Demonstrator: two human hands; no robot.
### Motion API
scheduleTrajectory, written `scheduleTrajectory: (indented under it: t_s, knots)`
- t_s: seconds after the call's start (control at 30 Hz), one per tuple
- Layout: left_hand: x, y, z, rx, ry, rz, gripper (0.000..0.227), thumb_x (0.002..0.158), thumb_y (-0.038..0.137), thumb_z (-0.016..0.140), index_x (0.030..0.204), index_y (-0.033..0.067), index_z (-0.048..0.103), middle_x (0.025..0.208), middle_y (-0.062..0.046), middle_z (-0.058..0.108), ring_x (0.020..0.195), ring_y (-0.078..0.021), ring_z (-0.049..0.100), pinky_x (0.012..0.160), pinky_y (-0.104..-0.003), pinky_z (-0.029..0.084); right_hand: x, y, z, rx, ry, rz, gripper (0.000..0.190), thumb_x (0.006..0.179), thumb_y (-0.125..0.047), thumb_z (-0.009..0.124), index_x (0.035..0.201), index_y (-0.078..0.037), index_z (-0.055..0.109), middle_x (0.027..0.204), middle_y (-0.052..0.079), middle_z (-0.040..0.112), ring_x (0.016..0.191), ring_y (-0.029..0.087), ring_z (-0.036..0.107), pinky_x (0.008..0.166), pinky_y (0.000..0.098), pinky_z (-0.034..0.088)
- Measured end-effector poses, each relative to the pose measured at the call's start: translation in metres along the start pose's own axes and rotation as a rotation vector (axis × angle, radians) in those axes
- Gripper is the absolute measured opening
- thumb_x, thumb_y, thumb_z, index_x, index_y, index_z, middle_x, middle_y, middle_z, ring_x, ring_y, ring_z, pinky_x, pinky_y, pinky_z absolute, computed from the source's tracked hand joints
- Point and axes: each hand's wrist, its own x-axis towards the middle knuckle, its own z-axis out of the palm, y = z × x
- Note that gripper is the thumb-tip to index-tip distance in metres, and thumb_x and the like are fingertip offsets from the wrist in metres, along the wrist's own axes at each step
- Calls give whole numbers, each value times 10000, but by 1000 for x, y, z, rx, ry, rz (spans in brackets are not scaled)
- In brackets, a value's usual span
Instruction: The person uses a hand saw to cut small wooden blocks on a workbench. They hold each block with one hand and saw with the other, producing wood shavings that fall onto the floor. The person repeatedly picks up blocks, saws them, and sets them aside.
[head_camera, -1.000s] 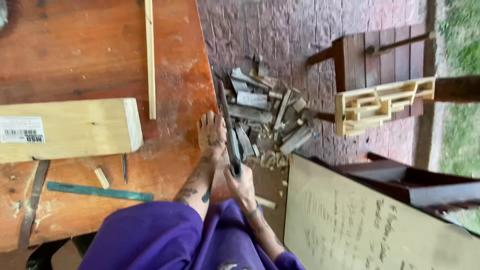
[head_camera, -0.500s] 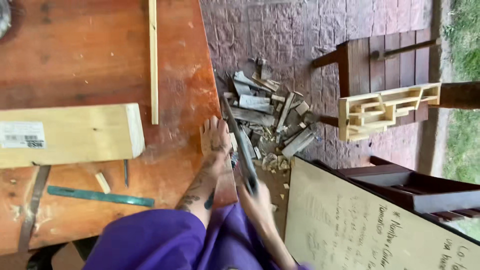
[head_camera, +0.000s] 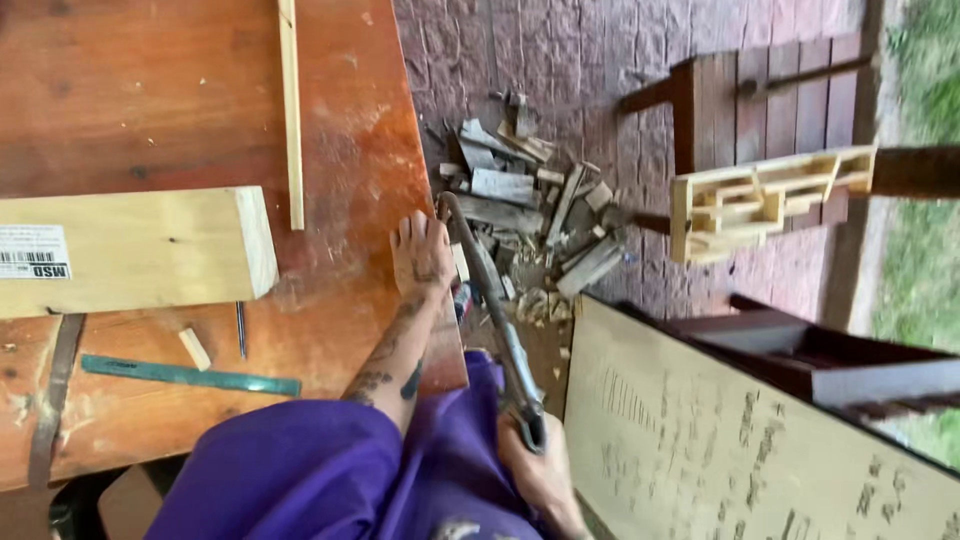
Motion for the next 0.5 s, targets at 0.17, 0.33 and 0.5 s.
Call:
scheduleTrajectory:
  t_s: [0.17, 0.33, 0.5]
  knots:
    - [17, 3, -10, -21, -144, -38, 403, 658, 93, 827, 757, 149, 441, 850, -46, 421, 817, -264, 488, 747, -407, 392, 145, -21, 76, 133, -22, -323, 184, 914, -114, 663, 746, -69, 601, 583, 35, 551, 517, 138, 497, 474, 300, 425]
    - [1, 7, -10, 8, -156, -57, 162, 846, 123, 621, 750, 153, 494, 847, -57, 451, 822, -286, 481, 742, -420, 397, 13, 2, 9, 54, 67, -104, 230, 849, -151, 736, 683, -86, 591, 577, 56, 556, 548, 146, 486, 498, 337, 398]
    - [4, 7, -3, 25, -321, -169, 78, 905, 161, 563, 838, 138, 597, 955, -88, 553, 943, -331, 518, 804, -454, 414, 121, -14, 55, -40, 38, -106, 208, 891, -283, 657, 739, -141, 638, 657, 15, 568, 671, 84, 508, 607, 338, 477]
